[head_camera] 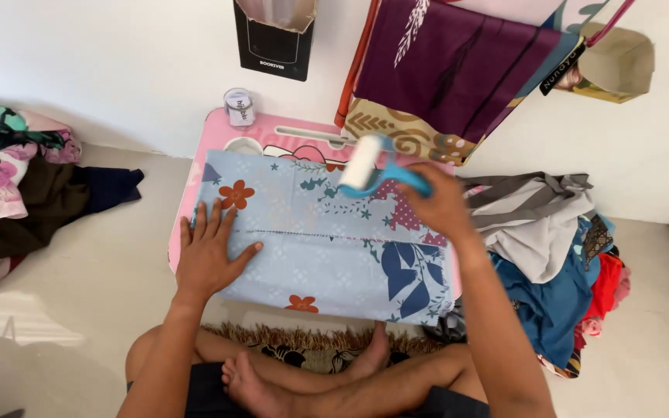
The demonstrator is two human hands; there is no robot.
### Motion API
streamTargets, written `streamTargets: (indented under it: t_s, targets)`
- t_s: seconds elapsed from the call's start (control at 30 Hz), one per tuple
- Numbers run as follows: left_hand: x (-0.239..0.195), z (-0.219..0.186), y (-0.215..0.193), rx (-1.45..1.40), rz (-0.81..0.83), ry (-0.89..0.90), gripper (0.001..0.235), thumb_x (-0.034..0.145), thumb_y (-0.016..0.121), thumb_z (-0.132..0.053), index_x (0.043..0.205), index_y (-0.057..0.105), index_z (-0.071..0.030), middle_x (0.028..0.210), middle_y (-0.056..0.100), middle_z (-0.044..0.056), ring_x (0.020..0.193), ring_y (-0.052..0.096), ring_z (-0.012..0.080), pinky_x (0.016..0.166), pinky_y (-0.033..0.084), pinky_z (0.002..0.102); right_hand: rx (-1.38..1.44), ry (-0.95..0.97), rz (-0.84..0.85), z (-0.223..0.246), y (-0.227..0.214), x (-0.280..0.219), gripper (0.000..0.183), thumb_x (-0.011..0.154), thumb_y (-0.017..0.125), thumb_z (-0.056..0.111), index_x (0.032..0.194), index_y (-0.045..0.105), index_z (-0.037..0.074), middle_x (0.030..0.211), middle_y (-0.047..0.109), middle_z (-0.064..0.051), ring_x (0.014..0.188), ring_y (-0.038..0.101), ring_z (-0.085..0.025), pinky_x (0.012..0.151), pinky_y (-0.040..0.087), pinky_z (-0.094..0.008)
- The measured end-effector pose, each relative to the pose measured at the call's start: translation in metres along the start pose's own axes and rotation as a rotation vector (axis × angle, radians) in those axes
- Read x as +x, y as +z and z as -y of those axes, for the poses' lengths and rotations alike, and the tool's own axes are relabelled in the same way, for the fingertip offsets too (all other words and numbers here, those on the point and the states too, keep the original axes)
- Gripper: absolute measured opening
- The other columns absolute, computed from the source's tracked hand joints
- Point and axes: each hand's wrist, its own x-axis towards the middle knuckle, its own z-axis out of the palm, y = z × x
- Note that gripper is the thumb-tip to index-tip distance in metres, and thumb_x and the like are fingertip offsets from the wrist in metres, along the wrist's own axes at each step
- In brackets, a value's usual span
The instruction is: The person sits on the floor and uses a blue lint roller to roll over a piece of patterned fabric laid on a pink Hello Kitty tray. The person folds the fabric multiple times and continues to roll it with the lint roller.
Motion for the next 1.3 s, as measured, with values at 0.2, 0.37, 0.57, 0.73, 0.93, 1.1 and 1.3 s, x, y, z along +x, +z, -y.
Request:
streamTargets:
  t_s: [0.2, 0.37, 0.57, 0.73, 0.93, 1.1, 1.3]
  targets:
    - [0.0, 0.002, 0.001, -0.003, -0.034, 0.02, 0.094, 0.087, 0.045, -0.083, 0.159, 0.037, -0.023, 0.169, 0.028, 0.007, 0.159, 0.016, 0.0329, 0.128, 0.007, 0.058, -0.149, 0.177, 0.333, -0.027, 0.063, 0.018, 0.027, 0.088, 0.076, 0.019, 0.113, 0.075, 0.011, 0.102, 0.076, -0.016, 0.1, 0.071, -0.043, 0.086, 0.052, -0.05]
    - [-0.001, -0.002, -0.013, -0.027, 0.026, 0.005, 0.094, 0.088, 0.043, -0.083, 0.159, 0.035, -0.022, 0.169, 0.026, 0.008, 0.158, 0.014, 0.0325, 0.128, 0.004, 0.058, -0.153, 0.154, 0.328, -0.079, -0.011, 0.001, 0.03, 0.082, 0.081, 0.018, 0.111, 0.077, 0.009, 0.099, 0.076, -0.02, 0.096, 0.071, -0.042, 0.083, 0.053, -0.047]
    - [0.001, 0.0, -0.012, -0.056, 0.042, 0.021, 0.097, 0.087, 0.045, -0.084, 0.16, 0.032, -0.02, 0.169, 0.023, 0.01, 0.158, 0.012, 0.0346, 0.127, 0.003, 0.059, -0.242, 0.392, 0.309, -0.142, -0.081, -0.031, 0.034, 0.075, 0.082, 0.014, 0.109, 0.08, 0.008, 0.099, 0.079, -0.022, 0.101, 0.072, -0.043, 0.085, 0.051, -0.048]
    - [-0.006, 0.0, -0.012, -0.089, 0.039, 0.008, 0.101, 0.087, 0.049, -0.082, 0.16, 0.03, -0.015, 0.167, 0.027, 0.015, 0.157, 0.015, 0.0359, 0.127, 0.005, 0.059, -0.267, 0.378, 0.371, -0.109, -0.03, -0.009, 0.037, 0.075, 0.082, 0.017, 0.111, 0.079, 0.012, 0.098, 0.078, -0.02, 0.094, 0.073, -0.04, 0.081, 0.052, -0.047]
    - [-0.001, -0.001, -0.019, -0.157, -0.025, 0.011, 0.103, 0.089, 0.048, -0.081, 0.16, 0.03, -0.008, 0.167, 0.025, 0.018, 0.157, 0.014, 0.0365, 0.127, 0.002, 0.058, -0.103, 0.176, 0.399, -0.042, 0.086, 0.029, 0.034, 0.079, 0.086, 0.024, 0.112, 0.08, 0.021, 0.101, 0.078, -0.006, 0.096, 0.073, -0.026, 0.084, 0.053, -0.036]
    - [0.0, 0.001, -0.019, -0.246, -0.058, 0.016, 0.111, 0.089, 0.051, -0.079, 0.161, 0.021, -0.001, 0.167, 0.025, 0.022, 0.156, 0.015, 0.0373, 0.127, 0.001, 0.058, 0.01, 0.059, 0.441, 0.018, 0.169, 0.058, 0.036, 0.082, 0.084, 0.017, 0.117, 0.076, 0.013, 0.108, 0.077, -0.012, 0.105, 0.071, -0.035, 0.09, 0.055, -0.043]
    - [0.0, 0.006, -0.011, -0.25, -0.127, 0.006, 0.113, 0.091, 0.052, -0.077, 0.16, 0.017, 0.005, 0.164, 0.026, 0.027, 0.155, 0.019, 0.0382, 0.127, 0.004, 0.056, 0.025, 0.051, 0.498, 0.055, 0.226, 0.08, 0.031, 0.085, 0.081, 0.018, 0.116, 0.075, 0.016, 0.107, 0.076, -0.007, 0.106, 0.072, -0.032, 0.092, 0.055, -0.043]
